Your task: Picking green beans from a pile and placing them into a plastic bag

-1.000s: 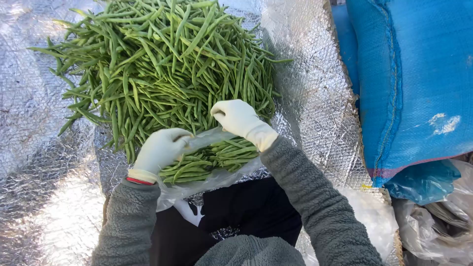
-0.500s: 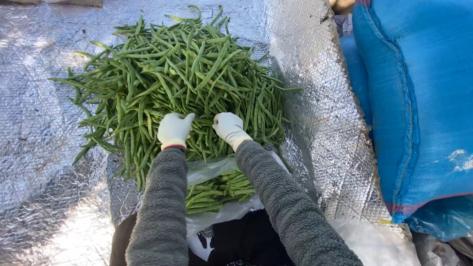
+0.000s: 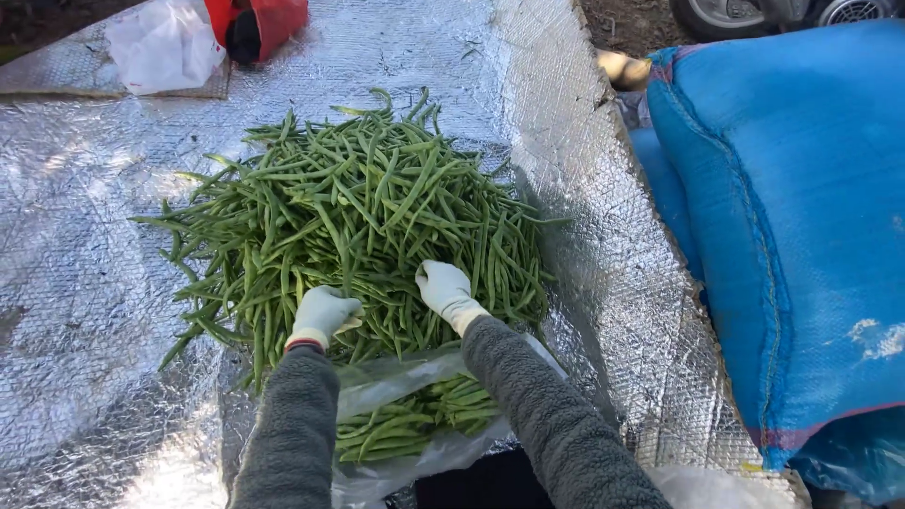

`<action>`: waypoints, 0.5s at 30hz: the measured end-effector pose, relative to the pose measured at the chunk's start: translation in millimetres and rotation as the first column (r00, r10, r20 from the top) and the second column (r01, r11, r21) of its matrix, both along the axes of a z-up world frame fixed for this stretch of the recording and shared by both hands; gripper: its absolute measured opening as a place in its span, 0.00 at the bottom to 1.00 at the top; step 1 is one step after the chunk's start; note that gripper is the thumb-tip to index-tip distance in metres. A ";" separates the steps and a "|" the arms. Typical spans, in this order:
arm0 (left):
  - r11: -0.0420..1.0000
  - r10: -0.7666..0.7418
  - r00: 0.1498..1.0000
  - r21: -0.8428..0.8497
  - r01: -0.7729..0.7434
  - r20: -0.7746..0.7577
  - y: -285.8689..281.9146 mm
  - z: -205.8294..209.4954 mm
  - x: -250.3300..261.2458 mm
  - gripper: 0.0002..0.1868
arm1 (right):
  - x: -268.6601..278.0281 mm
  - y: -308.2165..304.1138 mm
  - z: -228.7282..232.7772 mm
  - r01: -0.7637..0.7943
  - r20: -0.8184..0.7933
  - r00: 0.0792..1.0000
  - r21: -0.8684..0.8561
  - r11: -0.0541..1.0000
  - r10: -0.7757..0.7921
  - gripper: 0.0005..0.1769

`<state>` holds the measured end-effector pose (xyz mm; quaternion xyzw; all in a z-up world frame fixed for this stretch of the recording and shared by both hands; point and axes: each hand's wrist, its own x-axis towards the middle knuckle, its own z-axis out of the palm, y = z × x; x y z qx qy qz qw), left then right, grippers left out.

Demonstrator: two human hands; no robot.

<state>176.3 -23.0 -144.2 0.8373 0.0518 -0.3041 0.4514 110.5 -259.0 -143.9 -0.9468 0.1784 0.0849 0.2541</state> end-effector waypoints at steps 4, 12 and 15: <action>0.994 0.011 1.000 -0.113 -0.012 -0.004 33.3 50.0 -23.3 0.26 | -29.9 3.8 45.0 0.108 0.083 0.988 0.221 0.969 -0.129 0.15; 0.979 -0.026 0.900 -0.171 0.111 0.434 56.4 103.4 -103.7 0.15 | -104.7 -16.5 119.3 0.009 0.265 0.817 0.882 0.472 -0.512 0.11; 0.965 -0.117 0.842 -0.139 0.221 0.527 50.6 144.2 -157.8 0.13 | -147.5 -23.8 156.7 -0.119 0.347 0.793 0.894 0.431 -0.501 0.12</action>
